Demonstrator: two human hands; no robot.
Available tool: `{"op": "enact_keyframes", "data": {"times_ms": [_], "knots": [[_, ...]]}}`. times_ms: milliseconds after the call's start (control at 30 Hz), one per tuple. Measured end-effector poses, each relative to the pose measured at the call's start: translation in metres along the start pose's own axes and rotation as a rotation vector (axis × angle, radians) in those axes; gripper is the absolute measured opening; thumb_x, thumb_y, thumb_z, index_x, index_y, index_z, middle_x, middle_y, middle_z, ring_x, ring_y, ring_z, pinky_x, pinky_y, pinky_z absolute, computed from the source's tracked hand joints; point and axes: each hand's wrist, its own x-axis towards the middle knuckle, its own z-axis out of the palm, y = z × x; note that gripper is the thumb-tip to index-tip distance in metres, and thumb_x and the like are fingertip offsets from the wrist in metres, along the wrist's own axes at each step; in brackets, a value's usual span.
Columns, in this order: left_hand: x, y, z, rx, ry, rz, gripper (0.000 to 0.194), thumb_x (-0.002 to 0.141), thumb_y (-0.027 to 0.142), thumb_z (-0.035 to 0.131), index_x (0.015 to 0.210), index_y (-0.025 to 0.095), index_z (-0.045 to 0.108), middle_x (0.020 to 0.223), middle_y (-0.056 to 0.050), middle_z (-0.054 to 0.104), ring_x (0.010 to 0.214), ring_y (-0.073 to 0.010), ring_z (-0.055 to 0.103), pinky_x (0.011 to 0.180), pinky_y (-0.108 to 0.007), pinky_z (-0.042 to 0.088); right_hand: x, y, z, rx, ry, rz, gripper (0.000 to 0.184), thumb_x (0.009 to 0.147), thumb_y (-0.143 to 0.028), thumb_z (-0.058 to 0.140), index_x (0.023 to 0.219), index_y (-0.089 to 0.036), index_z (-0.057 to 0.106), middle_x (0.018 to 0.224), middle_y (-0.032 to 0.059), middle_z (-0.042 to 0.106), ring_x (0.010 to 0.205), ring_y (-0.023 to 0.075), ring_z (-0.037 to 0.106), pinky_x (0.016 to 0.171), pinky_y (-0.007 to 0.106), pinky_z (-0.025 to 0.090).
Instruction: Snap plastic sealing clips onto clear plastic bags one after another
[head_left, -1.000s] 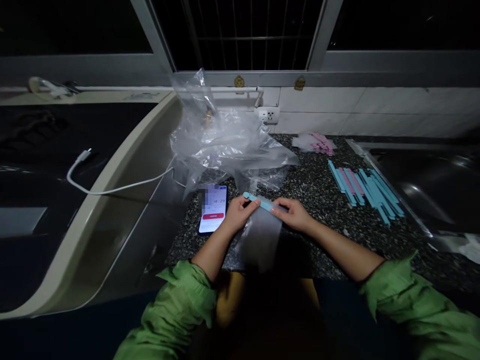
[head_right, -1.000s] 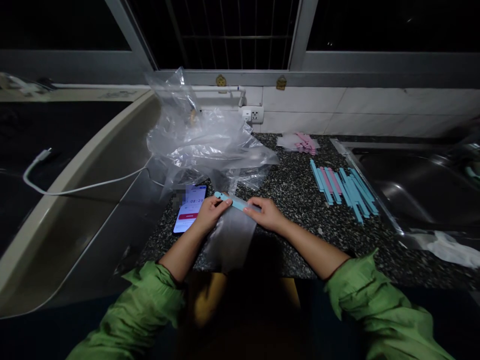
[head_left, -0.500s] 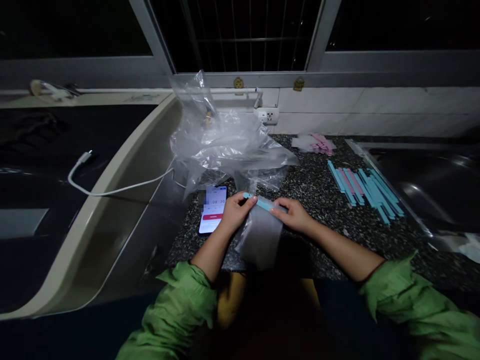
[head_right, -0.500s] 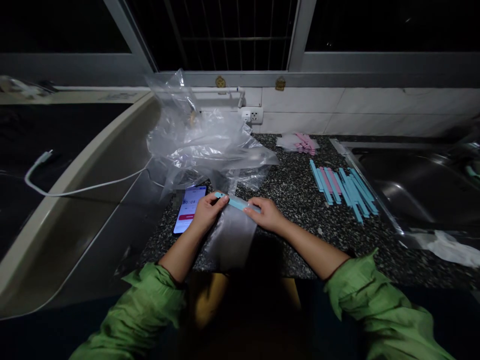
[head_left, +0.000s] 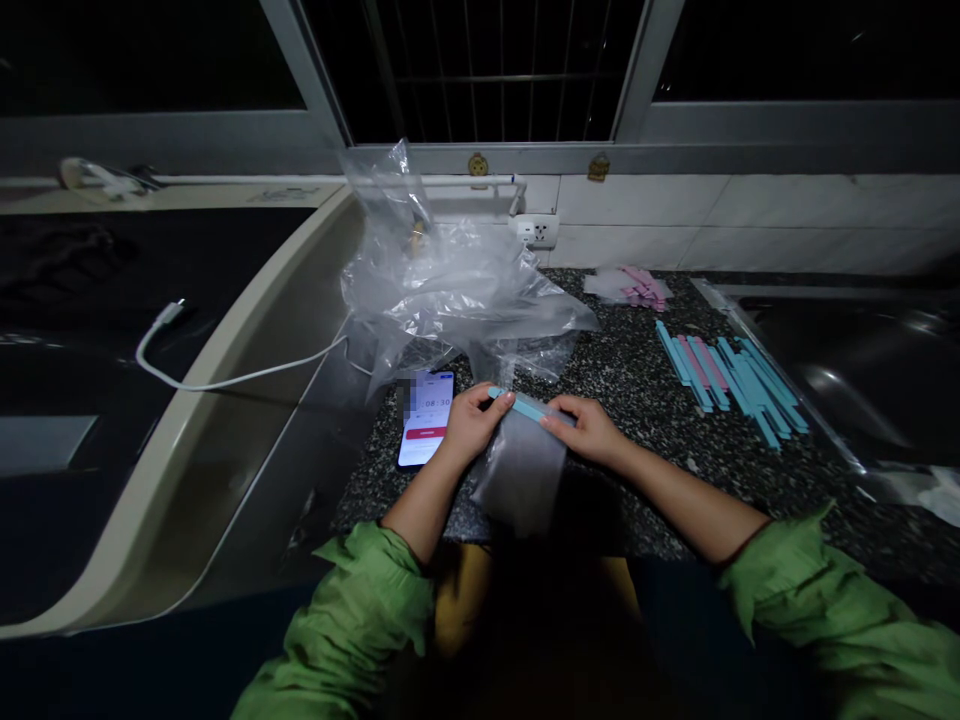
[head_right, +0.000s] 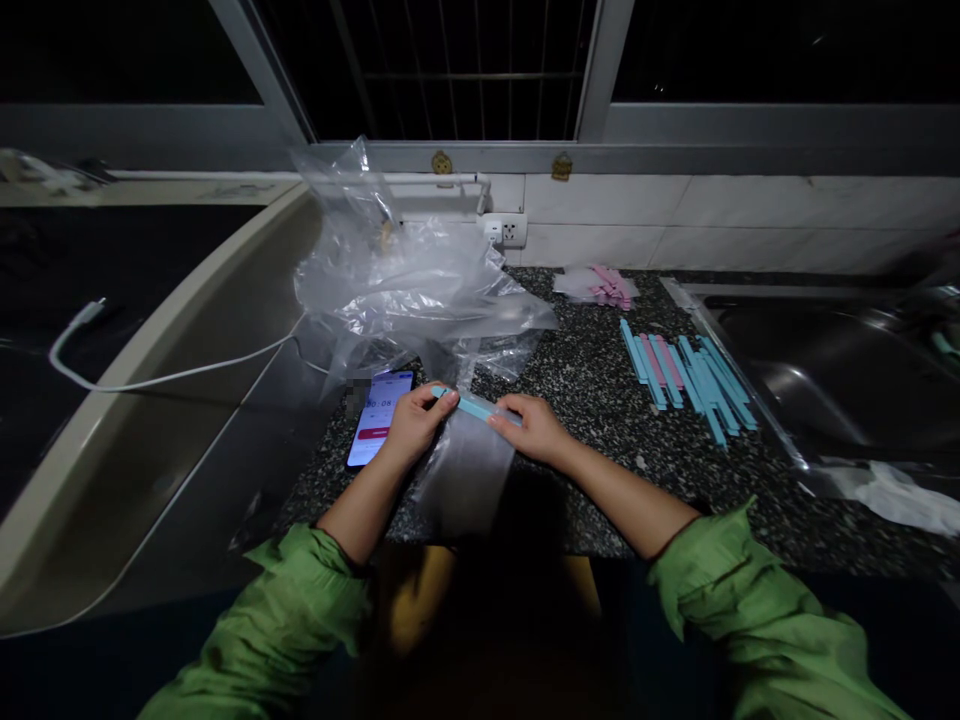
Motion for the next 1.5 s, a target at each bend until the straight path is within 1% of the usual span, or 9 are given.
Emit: {"op": "enact_keyframes", "data": {"times_ms": [133,200,367,433,667,833,967,1200,1500], "knots": [[0.0,-0.001,0.001,-0.062,0.011,-0.046,0.034,0.062,0.049,0.062,0.056,0.016,0.058,0.058,0.002,0.055,0.061,-0.0123,0.048,0.063,-0.024,0.039,0.001,0.001,-0.001,0.002,0.024,0.003,0.023,0.075,-0.036,0.051,0.066,-0.016,0.056,0.06,-0.0009,0.053,0.057,0.0106,0.047,0.054,0.021,0.035],[-0.001,0.0,0.002,-0.115,-0.029,-0.088,0.036,0.061,0.051,0.063,0.061,0.016,0.06,0.06,0.001,0.057,0.062,-0.0125,0.049,0.063,-0.024,0.04,0.001,0.001,-0.003,0.012,0.047,0.0,0.023,0.075,-0.037,0.052,0.066,-0.016,0.057,0.06,-0.0005,0.054,0.057,0.0107,0.047,0.053,0.021,0.035],[-0.003,0.001,0.005,-0.154,-0.324,-0.206,0.044,0.054,0.056,0.066,0.067,0.014,0.064,0.064,-0.001,0.061,0.063,-0.0147,0.053,0.062,-0.025,0.041,0.003,0.0,-0.009,0.016,0.118,-0.001,0.024,0.075,-0.038,0.053,0.069,-0.016,0.059,0.063,0.0006,0.058,0.059,0.0118,0.05,0.055,0.022,0.037],[-0.004,0.0,0.006,-0.14,-0.385,-0.244,0.044,0.053,0.055,0.067,0.066,0.013,0.064,0.061,-0.001,0.061,0.06,-0.0143,0.052,0.059,-0.025,0.041,0.004,0.001,-0.011,0.009,0.154,-0.015,0.025,0.075,-0.039,0.054,0.069,-0.016,0.06,0.065,0.0011,0.059,0.06,0.0123,0.051,0.056,0.023,0.038],[-0.003,-0.005,0.008,-0.059,-0.35,-0.239,0.043,0.055,0.056,0.064,0.053,0.014,0.058,0.049,0.003,0.051,0.049,-0.0099,0.044,0.049,-0.022,0.035,0.005,0.0,-0.015,-0.026,0.214,-0.036,0.027,0.075,-0.041,0.053,0.067,-0.017,0.06,0.064,0.0017,0.059,0.06,0.0128,0.051,0.056,0.024,0.039],[-0.002,-0.009,0.009,-0.055,-0.335,-0.217,0.044,0.055,0.057,0.063,0.055,0.014,0.058,0.051,0.003,0.051,0.051,-0.0098,0.043,0.051,-0.022,0.034,0.004,-0.001,-0.014,-0.022,0.246,-0.051,0.025,0.076,-0.039,0.053,0.069,-0.016,0.06,0.066,0.0028,0.06,0.063,0.0139,0.053,0.058,0.025,0.04],[-0.003,-0.007,0.009,-0.056,-0.343,-0.248,0.043,0.056,0.057,0.063,0.056,0.014,0.058,0.051,0.002,0.051,0.05,-0.0099,0.043,0.051,-0.022,0.034,0.004,-0.001,-0.014,-0.021,0.247,-0.049,0.025,0.076,-0.04,0.054,0.069,-0.017,0.06,0.067,0.0028,0.061,0.063,0.0141,0.053,0.058,0.025,0.04],[-0.004,0.001,0.008,-0.031,-0.351,-0.283,0.037,0.055,0.048,0.065,0.062,0.012,0.061,0.055,0.001,0.054,0.054,-0.011,0.045,0.055,-0.023,0.035,0.005,0.002,-0.017,0.019,0.314,-0.007,0.025,0.074,-0.04,0.055,0.069,-0.016,0.059,0.066,0.0022,0.058,0.062,0.0136,0.052,0.057,0.025,0.04],[-0.002,-0.004,0.011,0.061,-0.299,-0.206,0.036,0.059,0.05,0.058,0.056,0.015,0.05,0.051,0.005,0.044,0.052,-0.0085,0.039,0.051,-0.021,0.03,0.006,-0.001,-0.02,0.07,0.376,0.009,0.022,0.072,-0.038,0.056,0.066,-0.016,0.058,0.063,0.0006,0.056,0.06,0.0125,0.051,0.057,0.024,0.04]]}}
